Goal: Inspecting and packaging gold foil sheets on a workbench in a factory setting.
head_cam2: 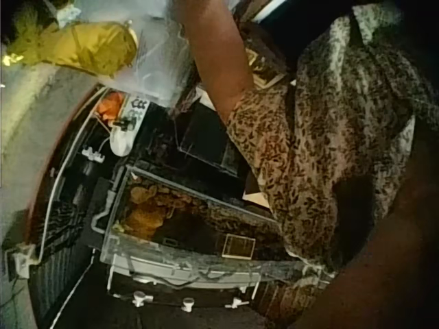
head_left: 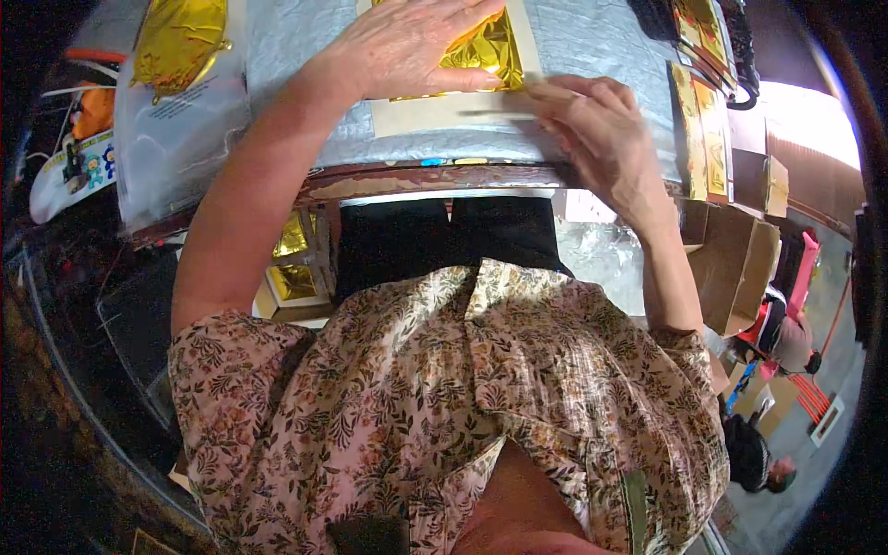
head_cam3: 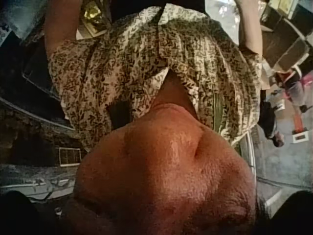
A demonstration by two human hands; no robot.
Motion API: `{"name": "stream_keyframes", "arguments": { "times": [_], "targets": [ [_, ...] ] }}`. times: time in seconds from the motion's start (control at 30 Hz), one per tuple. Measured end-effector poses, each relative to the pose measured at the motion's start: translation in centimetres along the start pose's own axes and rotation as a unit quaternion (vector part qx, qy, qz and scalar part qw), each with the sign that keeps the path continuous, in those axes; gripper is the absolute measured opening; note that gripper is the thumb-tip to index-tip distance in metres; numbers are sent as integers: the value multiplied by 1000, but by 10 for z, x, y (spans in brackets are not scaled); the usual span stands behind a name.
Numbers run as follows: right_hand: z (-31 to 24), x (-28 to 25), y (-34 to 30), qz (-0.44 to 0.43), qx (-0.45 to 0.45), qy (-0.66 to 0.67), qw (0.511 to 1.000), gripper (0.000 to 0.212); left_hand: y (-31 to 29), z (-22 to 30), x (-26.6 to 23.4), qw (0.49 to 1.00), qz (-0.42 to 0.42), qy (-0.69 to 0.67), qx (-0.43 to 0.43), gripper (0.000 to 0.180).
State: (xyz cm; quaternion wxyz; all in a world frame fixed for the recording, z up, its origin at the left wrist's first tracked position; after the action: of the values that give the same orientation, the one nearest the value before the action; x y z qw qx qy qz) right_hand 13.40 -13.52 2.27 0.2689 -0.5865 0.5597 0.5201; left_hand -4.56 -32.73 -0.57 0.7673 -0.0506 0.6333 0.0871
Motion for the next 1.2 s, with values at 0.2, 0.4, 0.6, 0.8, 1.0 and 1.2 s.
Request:
{"name": "stream_keyframes", "arguments": {
  "times": [0.2, 0.4, 0.6, 0.8, 1.0, 1.2],
  "targets": [
    [11, 9, 1, -12, -47, -100, 994, 31, -1, -11, 13, 998, 58, -27, 29, 94],
    [15, 7, 7, -71, -46, -117, 990, 33, 0, -15, 26, 989, 142, 12, 37, 86],
    [17, -7, 11, -85, -19, 44, 995, 31, -1, -4, 24, 992, 121, -15, 10, 92],
    [34, 8, 38, -74, -88, 53, 992, 27, -1, -2, 18, 994, 102, -42, -8, 94],
    [45, 11, 34, -102, -67, 70, 990, 17, 1, -7, 9, 994, 83, -76, -18, 94],
    [46, 13, 33, -114, -37, 109, 987, 12, 2, -8, 7, 988, 93, -121, -3, 92]
  ]
}}
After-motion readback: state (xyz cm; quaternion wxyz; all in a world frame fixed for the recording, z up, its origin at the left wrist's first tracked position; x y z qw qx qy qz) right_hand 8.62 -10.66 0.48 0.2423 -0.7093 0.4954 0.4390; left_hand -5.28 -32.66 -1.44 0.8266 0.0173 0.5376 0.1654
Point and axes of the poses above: each hand's wrist, its own y-axis towards the middle knuckle, its own x-axis out of the palm, z = x × y, the point moved 1 cm from there along y, towards the middle knuckle, and after that the axes turned 5 degrees about x, right-handed, at the moved point
